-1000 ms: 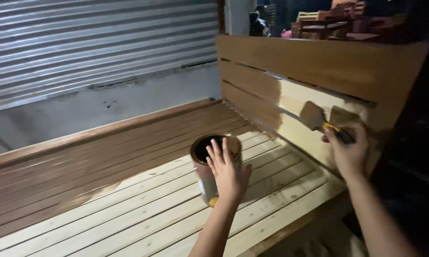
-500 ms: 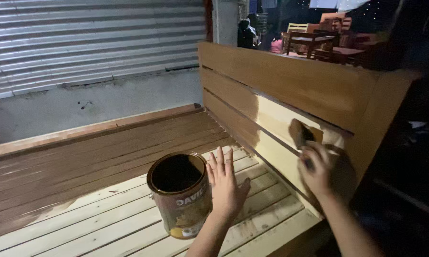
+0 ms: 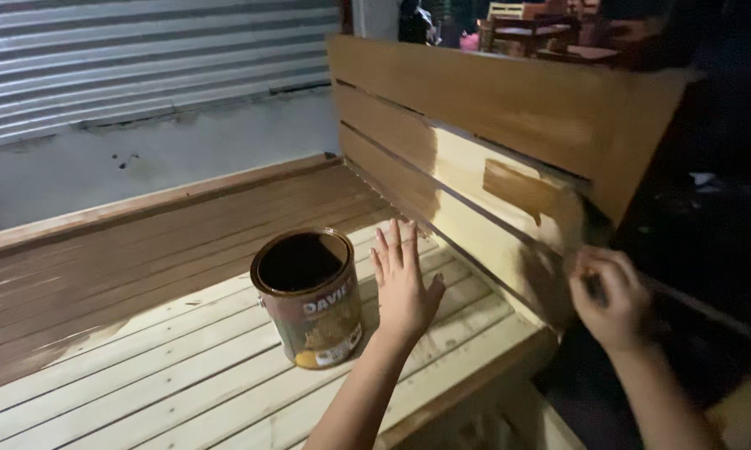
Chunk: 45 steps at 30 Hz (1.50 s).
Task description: The person opens a can of wood stain and uses a brush to apply brown stain to the slatted backrest of a wooden bench, dipping the brush into the can and brushing the planks section by section.
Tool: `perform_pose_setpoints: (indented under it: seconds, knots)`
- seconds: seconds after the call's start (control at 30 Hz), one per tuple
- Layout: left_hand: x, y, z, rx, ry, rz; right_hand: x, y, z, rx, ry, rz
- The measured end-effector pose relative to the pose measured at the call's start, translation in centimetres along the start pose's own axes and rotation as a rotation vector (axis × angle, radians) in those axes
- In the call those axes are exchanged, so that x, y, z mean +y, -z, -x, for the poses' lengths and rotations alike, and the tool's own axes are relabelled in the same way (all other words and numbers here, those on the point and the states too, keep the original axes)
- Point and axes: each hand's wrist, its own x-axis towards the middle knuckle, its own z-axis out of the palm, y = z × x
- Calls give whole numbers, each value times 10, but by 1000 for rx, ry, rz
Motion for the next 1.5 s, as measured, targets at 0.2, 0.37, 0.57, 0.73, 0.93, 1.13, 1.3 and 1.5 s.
perform_pose_setpoints:
  seconds: [0.2, 0.37, 0.57, 0.73, 0.93, 1.13, 1.3, 1.5]
  knots:
    - [7, 13, 13, 11, -39, -8, -9, 7, -11, -8, 38, -54]
    - [2, 30, 8, 42, -8, -54, -11, -33, -36, -93, -78, -40]
    - [-10, 34, 6, 82, -44, -54, -6, 6, -14, 21, -23, -30]
    - [-9, 27, 2, 83, -19, -63, -8, -28, -32, -73, -53, -11]
    - [-7, 22, -3, 92, -47, -32, -6, -3, -18, -20, -7, -61]
    - [-15, 17, -14, 67, -3, -57, 0, -26, -17, -25, 10, -97]
    - [-30, 24, -33, 70, 10, -89, -3, -88, -51, -30, 21, -139]
    - [-52, 37, -61, 45, 71, -137, -5, -174, -87, -80, 59, -88]
